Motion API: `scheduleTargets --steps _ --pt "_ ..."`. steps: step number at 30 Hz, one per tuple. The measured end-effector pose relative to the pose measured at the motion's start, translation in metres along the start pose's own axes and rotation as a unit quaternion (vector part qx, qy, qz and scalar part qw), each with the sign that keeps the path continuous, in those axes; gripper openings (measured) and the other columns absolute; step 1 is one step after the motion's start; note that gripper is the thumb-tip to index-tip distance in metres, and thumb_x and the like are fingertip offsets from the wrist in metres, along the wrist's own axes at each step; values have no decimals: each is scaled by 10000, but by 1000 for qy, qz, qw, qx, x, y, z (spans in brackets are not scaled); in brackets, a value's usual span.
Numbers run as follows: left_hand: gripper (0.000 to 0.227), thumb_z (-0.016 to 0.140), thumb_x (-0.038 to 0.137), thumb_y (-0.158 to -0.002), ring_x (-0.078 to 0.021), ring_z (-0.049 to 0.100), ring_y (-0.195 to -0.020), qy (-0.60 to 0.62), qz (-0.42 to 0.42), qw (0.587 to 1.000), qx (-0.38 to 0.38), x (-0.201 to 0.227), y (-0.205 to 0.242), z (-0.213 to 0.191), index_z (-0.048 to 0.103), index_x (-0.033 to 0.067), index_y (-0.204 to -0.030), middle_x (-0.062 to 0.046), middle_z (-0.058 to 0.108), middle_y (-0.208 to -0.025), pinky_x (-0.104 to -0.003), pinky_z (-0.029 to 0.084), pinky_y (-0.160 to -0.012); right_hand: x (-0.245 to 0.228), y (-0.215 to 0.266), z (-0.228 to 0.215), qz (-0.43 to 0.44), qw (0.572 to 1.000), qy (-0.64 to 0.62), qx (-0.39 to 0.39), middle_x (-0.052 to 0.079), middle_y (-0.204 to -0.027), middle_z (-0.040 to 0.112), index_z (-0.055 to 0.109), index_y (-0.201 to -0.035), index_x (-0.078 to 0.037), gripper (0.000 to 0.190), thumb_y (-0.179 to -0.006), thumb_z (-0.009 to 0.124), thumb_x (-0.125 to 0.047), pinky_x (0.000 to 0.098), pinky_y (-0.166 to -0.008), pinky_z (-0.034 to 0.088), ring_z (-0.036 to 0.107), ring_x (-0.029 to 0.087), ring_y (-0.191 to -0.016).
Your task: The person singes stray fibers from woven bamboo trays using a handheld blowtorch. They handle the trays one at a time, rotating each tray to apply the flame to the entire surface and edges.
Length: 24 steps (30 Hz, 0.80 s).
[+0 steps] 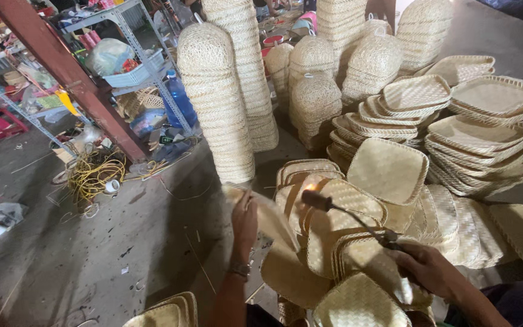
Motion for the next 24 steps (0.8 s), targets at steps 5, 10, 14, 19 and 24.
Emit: scheduleTargets --steps 5,10,14,19,24 --pt "233 711 114 -1018 -122 526 -694 319 -216 918 94 -38 39 31 729 -42 -1190 -117 663 -962 -276 448 -578 -43 2 17 -175 979 104 -10 79 -680 704 766 -1117 -47 317 -943 631 -276 325 -504 540 643 145 -554" --pt "290 666 103 -931 -100 693 -813 391 -233 890 19 -22 51 39 734 -12 -1188 -69 775 -1041 -251 566 -694 -63 -1 27 -142 980 137 -10 87 -659 701 767 -1150 -85 330 -958 625 -312 323 -530 531 624 147 -554" --pt "319 682 131 -945 -90 686 -874 391 -221 893 -13 -13 55 18 733 -38 -1210 -58 767 -1052 -234 557 -771 -79 -11 30 -149 978 143 -16 70 -650 706 692 -1313 -183 434 -969 534 -394 320 -455 563 623 168 -491" --pt "322 692 162 -1000 -129 617 -824 345 -239 907 -31 -31 57 -6 769 -111 -1152 -93 735 -987 -277 517 -726 -75 -39 19 -100 982 163 1 74 -697 690 671 -1330 -209 469 -1021 403 -438 311 -426 563 585 177 -479" --pt "305 634 159 -975 -123 671 -868 407 -210 887 -55 -32 48 -21 731 -55 -1170 -57 751 -1012 -270 556 -775 -81 -43 26 -193 967 165 -12 41 -679 725 715 -1257 -153 449 -1018 469 -442 281 -406 557 612 119 -457"
Point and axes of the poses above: each hand's wrist, its own y-axis away from the middle knuckle, its own z-axis out of the palm, x = y × z, the point moved 9 cm from there along -y, towards the middle knuckle
